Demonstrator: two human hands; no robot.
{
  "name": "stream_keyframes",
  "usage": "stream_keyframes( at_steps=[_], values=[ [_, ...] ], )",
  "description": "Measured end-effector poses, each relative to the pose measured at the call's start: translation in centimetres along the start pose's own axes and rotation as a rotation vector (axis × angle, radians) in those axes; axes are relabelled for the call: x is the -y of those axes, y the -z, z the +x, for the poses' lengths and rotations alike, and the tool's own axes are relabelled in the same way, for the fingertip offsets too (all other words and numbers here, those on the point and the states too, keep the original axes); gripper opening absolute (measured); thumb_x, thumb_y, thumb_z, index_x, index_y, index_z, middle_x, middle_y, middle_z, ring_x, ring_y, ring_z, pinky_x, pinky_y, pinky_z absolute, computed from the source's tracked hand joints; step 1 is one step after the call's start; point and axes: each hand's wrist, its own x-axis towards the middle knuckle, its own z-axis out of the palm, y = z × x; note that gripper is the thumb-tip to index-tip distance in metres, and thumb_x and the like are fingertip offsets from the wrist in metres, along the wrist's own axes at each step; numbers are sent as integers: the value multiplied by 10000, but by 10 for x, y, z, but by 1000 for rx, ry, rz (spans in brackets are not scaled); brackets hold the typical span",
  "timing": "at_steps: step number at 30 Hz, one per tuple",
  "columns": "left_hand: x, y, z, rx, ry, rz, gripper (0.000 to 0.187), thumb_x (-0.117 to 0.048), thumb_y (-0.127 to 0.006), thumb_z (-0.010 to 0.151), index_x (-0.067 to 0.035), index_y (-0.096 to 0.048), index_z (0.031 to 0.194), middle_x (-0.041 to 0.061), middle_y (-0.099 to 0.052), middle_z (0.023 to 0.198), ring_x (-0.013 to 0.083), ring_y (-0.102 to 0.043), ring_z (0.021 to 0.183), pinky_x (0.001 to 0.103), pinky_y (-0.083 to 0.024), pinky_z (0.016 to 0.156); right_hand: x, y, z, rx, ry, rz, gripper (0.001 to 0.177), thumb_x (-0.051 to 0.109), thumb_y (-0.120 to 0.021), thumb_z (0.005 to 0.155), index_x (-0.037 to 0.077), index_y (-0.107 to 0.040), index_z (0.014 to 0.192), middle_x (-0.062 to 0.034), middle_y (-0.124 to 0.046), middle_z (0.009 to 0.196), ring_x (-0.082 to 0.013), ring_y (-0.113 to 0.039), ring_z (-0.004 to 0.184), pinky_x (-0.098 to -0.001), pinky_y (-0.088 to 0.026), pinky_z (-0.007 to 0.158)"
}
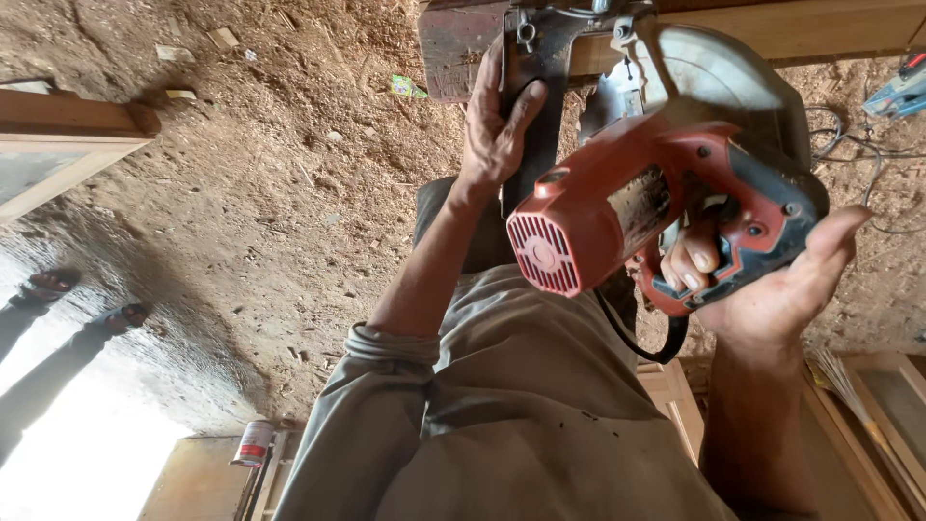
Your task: The person uses a circular saw to cut a wooden plank into smaller pieces. They repeatedly position the plank, cut it, and move the cut pieces aside.
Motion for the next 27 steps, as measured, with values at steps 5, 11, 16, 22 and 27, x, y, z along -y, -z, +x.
stream_keyframes(
  at_steps=[5, 11, 16, 22, 27],
  values=[
    [-4, 0, -1, -21, 18, 22, 552, -314, -645, 1177, -166, -430, 1663, 75, -578, 1590, 239, -556, 1527, 386, -442, 1343, 4, -9, -1, -104, -24, -47, 975, 821, -551, 860, -21, -668, 1337, -61, -572, 648, -190, -534, 507, -295, -467, 481],
    [-20, 4, 7, -17, 34, 76, 510, -321, -650, 1164, -156, -491, 1620, 66, -623, 1512, 224, -589, 1463, 374, -450, 1311, 3, -3, -4, -188, -107, -14, 842, 858, -652, 790, 36, -612, 968, -93, -526, 634, -212, -499, 515, -312, -419, 535],
    [-20, 1, 8, -47, 65, 20, 461, -304, -659, 1158, -158, -533, 1577, 40, -625, 1449, 199, -598, 1410, 349, -478, 1262, 5, -6, -2, -173, -95, 10, 860, 838, -666, 801, -3, -623, 975, -106, -535, 652, -233, -513, 525, -326, -440, 545],
    [-24, 2, 9, -49, 92, 52, 467, -322, -658, 1159, -183, -532, 1586, 27, -633, 1437, 197, -610, 1409, 350, -471, 1277, 4, -16, 0, -287, -44, 11, 966, 814, -672, 760, -5, -683, 1272, -77, -556, 792, -159, -521, 540, -283, -439, 510],
    [-29, 1, 11, -64, 98, 92, 424, -330, -663, 1140, -188, -577, 1530, 5, -643, 1334, 177, -633, 1291, 325, -499, 1184, 9, -26, 2, -374, -38, -27, 927, 818, -702, 727, -15, -690, 1135, -57, -551, 778, -150, -536, 547, -279, -434, 483]
  ],
)
